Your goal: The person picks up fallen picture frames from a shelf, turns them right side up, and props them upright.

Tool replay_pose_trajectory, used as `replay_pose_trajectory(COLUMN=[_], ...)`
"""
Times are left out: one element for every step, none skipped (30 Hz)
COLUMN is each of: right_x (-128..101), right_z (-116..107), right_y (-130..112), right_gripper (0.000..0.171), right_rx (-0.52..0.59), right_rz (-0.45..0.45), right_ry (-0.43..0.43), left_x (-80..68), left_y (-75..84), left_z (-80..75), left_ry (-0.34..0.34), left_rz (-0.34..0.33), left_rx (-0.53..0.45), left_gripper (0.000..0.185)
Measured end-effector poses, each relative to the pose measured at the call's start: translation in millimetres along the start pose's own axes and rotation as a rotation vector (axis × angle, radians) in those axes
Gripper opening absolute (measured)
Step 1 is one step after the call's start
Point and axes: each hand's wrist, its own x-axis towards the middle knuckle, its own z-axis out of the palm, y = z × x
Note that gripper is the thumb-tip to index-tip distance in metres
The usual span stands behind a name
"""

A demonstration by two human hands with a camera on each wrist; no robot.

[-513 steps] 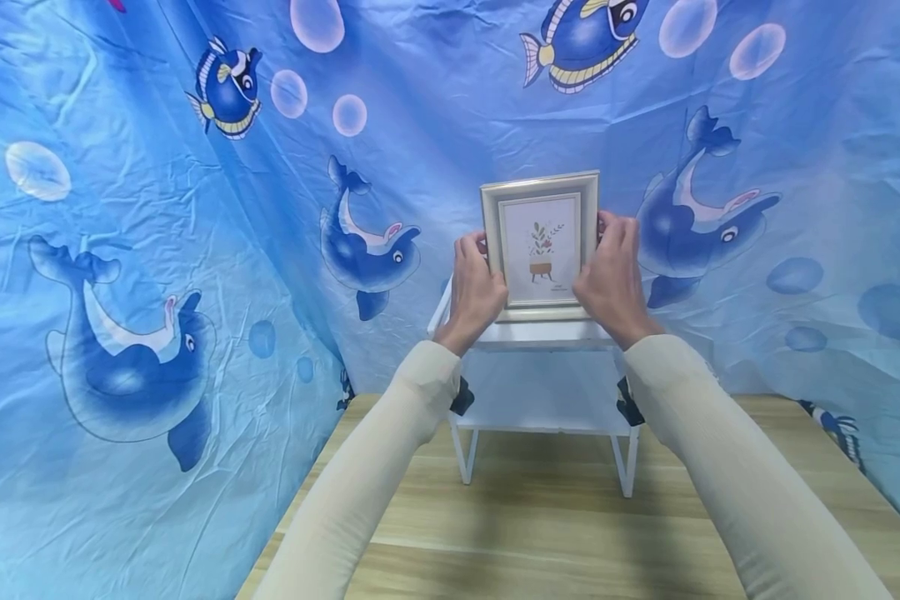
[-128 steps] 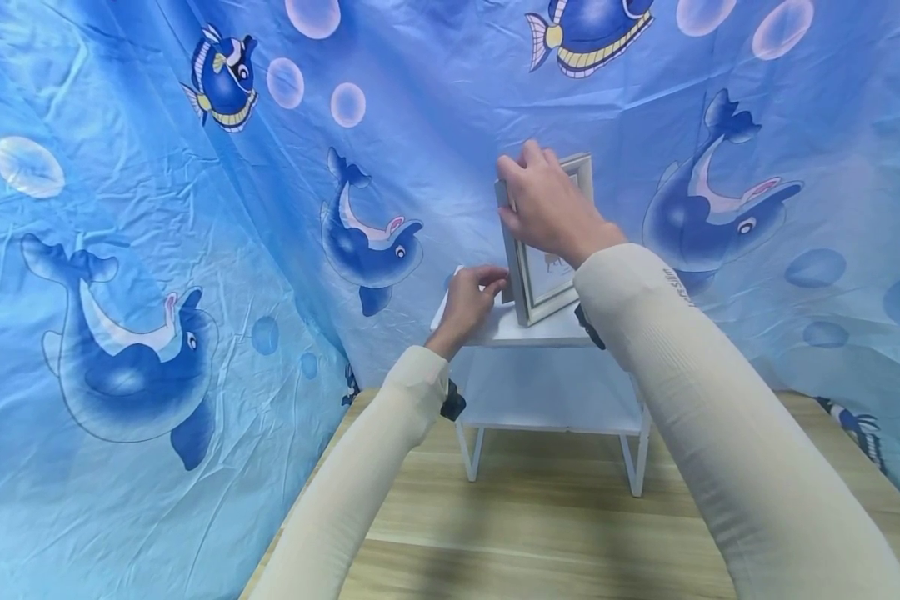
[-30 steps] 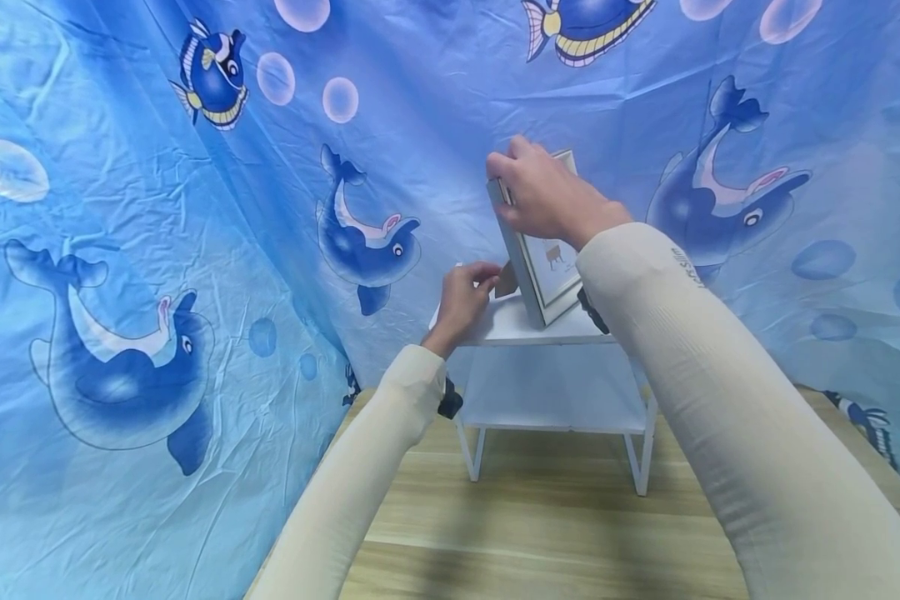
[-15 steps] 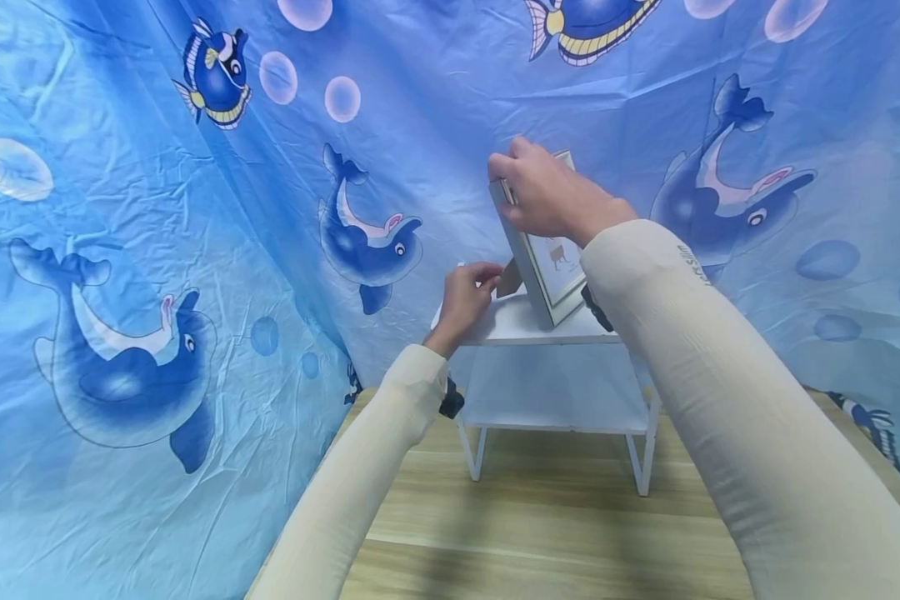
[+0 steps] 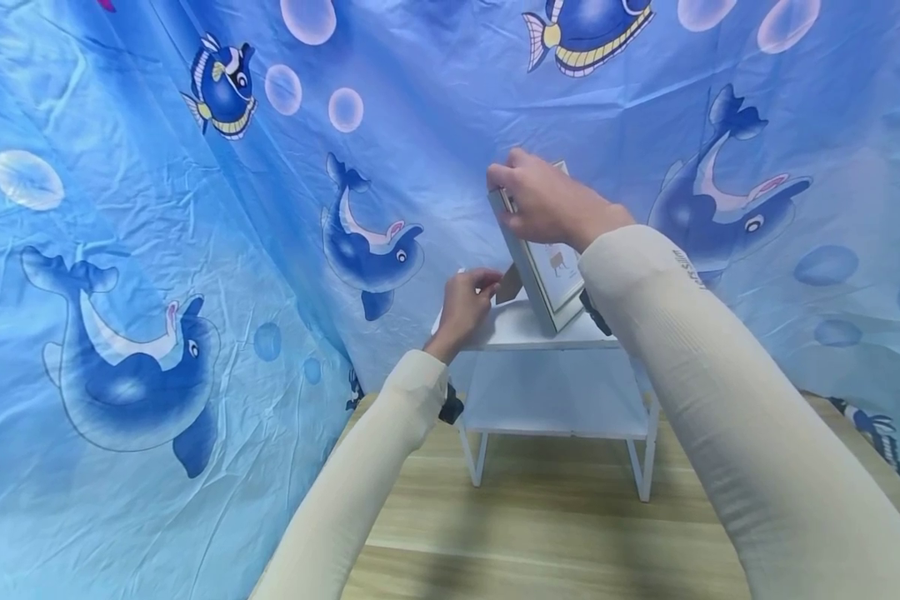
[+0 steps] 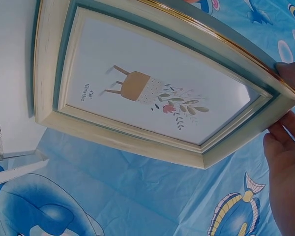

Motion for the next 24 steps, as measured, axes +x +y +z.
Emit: replay_pose_trajectory(right_x=[-0.1,-0.2,-0.3,-0.4,-0.5,-0.5,-0.6,-0.7,-0.7,-0.7,-0.6,-0.6,-0.5,-0.6,-0.5,-0.6,-0.7,-0.9,-1.0,-1.2,-1.3,-1.3,-1.2,-1.1], right_z=[0.1,0.1,0.0,0.0,-0.1,-0.3,-0.4,-0.6,-0.8,-0.7,-0.6,-0.6,-0.6,-0.5,-0.4,-0.4,-0.3,-0.2,-0.2,-0.1,0.0,-0.1,-0.1,-0.2], right_y=[0.1,0.3,0.4,0.5,0.5,0.5,0.5,0.4,0.4,0.3,0.3,0.3,0.1,0.1,0.2,0.2,0.1,0.1,-0.1,-0.1,-0.2,-0.5,-0.5,-0.5], right_gripper=[0.029,0.029,0.029,0.029,0.029,0.029,0.029,0.029,0.029,0.030,0.030,0.030,0.030,0.030,0.031,0.031,0.031,0.031,0.031,0.031,0.031,0.031,0.031,0.031], right_rx=[0.000,0.000,0.000,0.000,0.000,0.002,0.002,0.004,0.005,0.006,0.007,0.008,0.009,0.010,0.010,0.010,0.010,0.010,0.011,0.011,0.011,0.012,0.012,0.012], right_rz=[-0.002,-0.004,-0.006,-0.008,-0.010,-0.011,-0.011,-0.012,-0.012,-0.013,-0.014,-0.014,-0.016,-0.018,-0.019,-0.020,-0.019,-0.018,-0.018,-0.016,-0.014,-0.013,-0.014,-0.016], right_ry=[0.000,-0.001,-0.002,-0.004,-0.007,-0.010,-0.013,-0.016,-0.019,-0.020,-0.020,-0.020,-0.020,-0.018,-0.017,-0.016,-0.016,-0.017,-0.018,-0.019,-0.021,-0.023,-0.023,-0.023], left_x=[-0.2,-0.3,-0.3,-0.4,-0.6,-0.7,-1.0,-1.0,-1.1,-1.3,-1.3,-1.3,-1.4,-1.3,-1.1,-1.1,-1.3,-1.4,-1.5,-1.6,-1.8,-2.0,-2.0,-2.0], left_y=[-0.2,-0.4,-0.5,-0.6,-0.6,-0.6,-0.3,-0.2,0.2,0.4,0.6,0.8,1.1,1.1,1.2,1.2,1.4,1.3,1.3,1.3,1.2,1.2,0.9,0.5], left_z=[0.3,0.5,0.8,0.9,1.1,1.0,0.9,0.9,0.7,0.7,0.6,0.6,0.6,0.8,0.9,1.1,1.2,1.4,1.4,1.3,1.2,0.9,0.9,0.7], left_ry=[0.001,0.001,0.001,0.001,0.001,0.000,0.000,0.000,0.000,0.001,0.002,0.002,0.003,0.005,0.005,0.005,0.003,0.002,0.000,-0.002,-0.004,-0.005,-0.005,-0.003], left_rz=[0.002,0.004,0.007,0.009,0.010,0.011,0.011,0.012,0.011,0.010,0.009,0.007,0.006,0.004,0.001,0.000,-0.002,-0.005,-0.007,-0.008,-0.008,-0.007,-0.007,-0.005], left_rx=[-0.001,0.001,0.003,0.004,0.005,0.008,0.008,0.011,0.010,0.009,0.009,0.009,0.010,0.013,0.014,0.017,0.017,0.017,0.017,0.016,0.017,0.019,0.022,0.026], left_gripper=[0.019,0.019,0.019,0.019,0.019,0.019,0.019,0.019,0.019,0.019,0.019,0.019,0.019,0.019,0.019,0.019,0.019,0.019,0.019,0.019,0.019,0.019,0.019,0.019])
